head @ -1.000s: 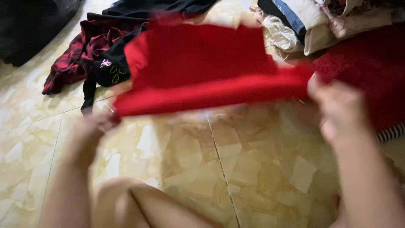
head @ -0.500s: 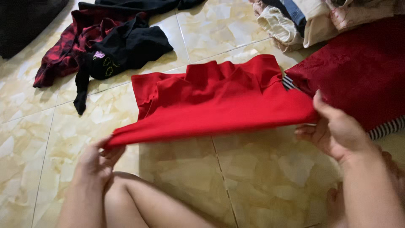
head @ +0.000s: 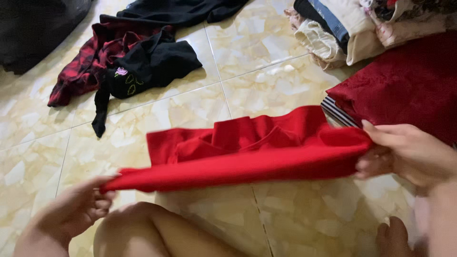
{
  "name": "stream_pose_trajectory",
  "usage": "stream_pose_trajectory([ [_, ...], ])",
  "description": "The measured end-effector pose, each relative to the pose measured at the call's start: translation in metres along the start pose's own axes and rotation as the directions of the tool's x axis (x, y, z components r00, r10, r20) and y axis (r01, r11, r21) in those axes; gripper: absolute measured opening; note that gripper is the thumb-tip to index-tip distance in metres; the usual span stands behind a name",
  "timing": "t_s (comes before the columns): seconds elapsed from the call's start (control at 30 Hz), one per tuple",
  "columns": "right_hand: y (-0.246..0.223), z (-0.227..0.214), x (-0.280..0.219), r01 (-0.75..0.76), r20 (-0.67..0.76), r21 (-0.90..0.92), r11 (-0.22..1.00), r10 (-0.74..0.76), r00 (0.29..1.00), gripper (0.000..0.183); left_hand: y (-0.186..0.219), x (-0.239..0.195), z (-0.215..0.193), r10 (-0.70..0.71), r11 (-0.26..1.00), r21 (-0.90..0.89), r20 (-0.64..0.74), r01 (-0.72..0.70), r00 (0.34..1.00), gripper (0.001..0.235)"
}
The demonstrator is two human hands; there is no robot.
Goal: The person folds a patterned brown garment, a red satin garment, a red top, and a black shirt with a floral embroidery while sitting on the floor.
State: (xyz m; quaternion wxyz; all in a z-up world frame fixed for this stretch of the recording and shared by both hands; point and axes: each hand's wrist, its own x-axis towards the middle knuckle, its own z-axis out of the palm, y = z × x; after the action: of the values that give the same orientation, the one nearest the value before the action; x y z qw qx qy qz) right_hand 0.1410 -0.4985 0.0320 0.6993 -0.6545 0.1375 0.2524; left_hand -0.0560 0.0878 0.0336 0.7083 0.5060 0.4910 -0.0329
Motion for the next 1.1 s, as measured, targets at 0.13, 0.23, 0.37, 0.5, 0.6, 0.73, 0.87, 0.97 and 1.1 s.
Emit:
stream_pose_trajectory([
  [0.13,-0.028,0.055,0.01,0.231,-0.147,0.003,0.973,-0.228,0.962,0.031,0.031,0.008,0.035,0.069,0.93,0.364,-0.02,-0.057,0.997,0.012],
  [0.23,-0.056,0.076,0.009,0.564,-0.188,0.034,0.825,-0.549,0.815,0.013,0.077,0.011,0.047,0.495,0.788,0.405,0.029,-0.463,0.868,0.01],
  [0.37,-0.094,0.095,-0.021,0.743,-0.249,0.27,0.613,-0.701,0.668,0.013,0.13,-0.027,0.073,0.818,0.552,-0.062,-0.152,-0.832,0.554,0.018],
  [0.5,-0.071,0.088,-0.008,0.738,-0.363,0.275,0.617,-0.644,0.674,0.01,0.104,-0.025,0.061,0.776,0.615,0.066,-0.229,-0.786,0.588,0.019],
  [0.6,0.007,0.068,0.04,0.564,-0.562,0.016,0.826,-0.459,0.688,0.039,0.035,0.03,0.037,0.851,0.478,0.248,0.106,-0.842,0.514,0.017],
  [0.73,0.117,0.058,0.064,0.283,-0.561,0.001,0.959,-0.234,0.794,0.039,-0.038,0.041,0.046,0.681,0.628,0.657,-0.202,-0.418,0.704,0.041],
  [0.87,0.111,0.073,0.044,0.213,-0.601,0.046,0.976,-0.143,0.786,0.038,-0.026,-0.034,0.09,0.525,0.732,0.618,-0.244,-0.287,0.815,0.024],
  [0.97,0.097,0.071,0.039,0.205,-0.52,0.122,0.971,-0.113,0.847,0.037,-0.025,-0.026,0.084,0.481,0.8,0.484,-0.165,-0.354,0.861,0.022],
  [1.1,0.107,0.054,0.054,0.16,-0.475,0.23,0.96,-0.033,0.88,0.035,-0.032,-0.012,0.078,0.458,0.845,0.393,-0.184,-0.362,0.869,0.023],
])
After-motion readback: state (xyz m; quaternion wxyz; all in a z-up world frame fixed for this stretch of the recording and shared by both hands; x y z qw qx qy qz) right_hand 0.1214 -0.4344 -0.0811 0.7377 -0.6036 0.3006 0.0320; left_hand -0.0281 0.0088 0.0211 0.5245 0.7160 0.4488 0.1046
